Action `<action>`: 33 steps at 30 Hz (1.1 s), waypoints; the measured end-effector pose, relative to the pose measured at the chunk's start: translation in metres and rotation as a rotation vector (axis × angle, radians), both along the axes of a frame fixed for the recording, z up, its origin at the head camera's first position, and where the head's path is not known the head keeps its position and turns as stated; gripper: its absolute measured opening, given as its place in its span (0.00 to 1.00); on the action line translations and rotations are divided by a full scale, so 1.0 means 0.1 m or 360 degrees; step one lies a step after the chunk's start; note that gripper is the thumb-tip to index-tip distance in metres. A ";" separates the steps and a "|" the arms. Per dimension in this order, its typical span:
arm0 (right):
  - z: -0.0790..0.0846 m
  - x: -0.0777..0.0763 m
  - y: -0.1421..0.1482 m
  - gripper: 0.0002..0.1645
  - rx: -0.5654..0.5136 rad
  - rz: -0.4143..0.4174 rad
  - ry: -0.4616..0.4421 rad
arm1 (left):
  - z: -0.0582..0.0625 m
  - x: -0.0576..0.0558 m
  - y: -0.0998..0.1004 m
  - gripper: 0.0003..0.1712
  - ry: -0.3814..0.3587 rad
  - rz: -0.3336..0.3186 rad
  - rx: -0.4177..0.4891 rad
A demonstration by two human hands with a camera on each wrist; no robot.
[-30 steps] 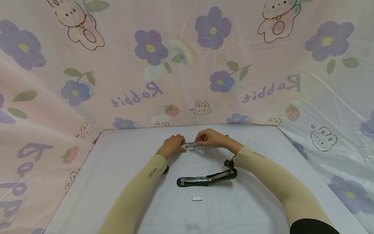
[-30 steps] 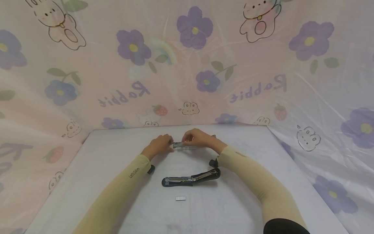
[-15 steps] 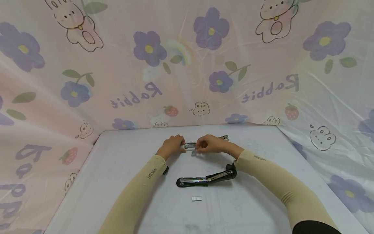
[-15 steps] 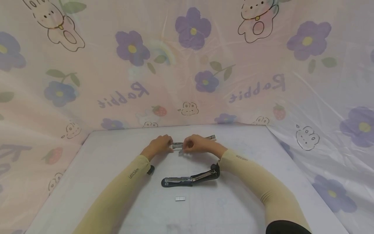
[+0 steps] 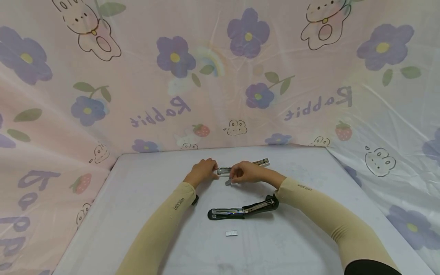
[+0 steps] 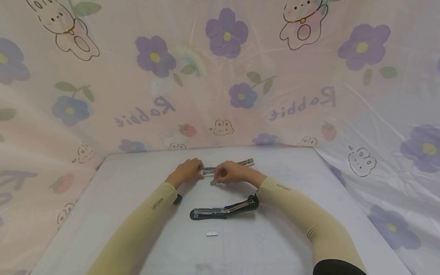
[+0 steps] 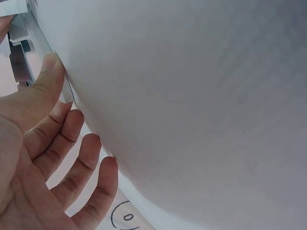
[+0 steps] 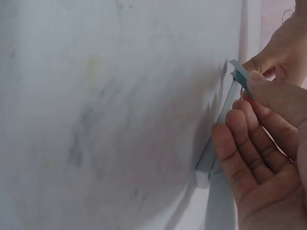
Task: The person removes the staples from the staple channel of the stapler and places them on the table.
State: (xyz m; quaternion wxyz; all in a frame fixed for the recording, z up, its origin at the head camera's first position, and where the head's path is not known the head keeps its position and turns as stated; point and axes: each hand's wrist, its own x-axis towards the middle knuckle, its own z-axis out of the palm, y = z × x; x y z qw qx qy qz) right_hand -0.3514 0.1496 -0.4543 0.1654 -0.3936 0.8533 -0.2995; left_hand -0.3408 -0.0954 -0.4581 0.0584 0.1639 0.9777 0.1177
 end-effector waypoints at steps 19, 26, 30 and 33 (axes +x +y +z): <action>-0.01 0.05 0.00 0.07 0.0203 0.0024 0.0094 | -0.01 -0.01 -0.01 0.19 -0.0025 -0.0017 0.0027; -0.02 0.05 -0.02 0.08 0.0224 0.0036 0.0115 | -0.04 -0.04 -0.03 0.19 -0.0079 -0.0019 0.0081; -0.01 0.05 -0.04 0.08 0.0218 0.0061 0.0129 | -0.07 -0.06 -0.07 0.19 -0.0074 -0.0021 0.0103; -0.01 0.06 -0.05 0.07 0.0207 0.0068 0.0118 | -0.07 -0.06 -0.10 0.19 -0.0095 -0.0027 0.0130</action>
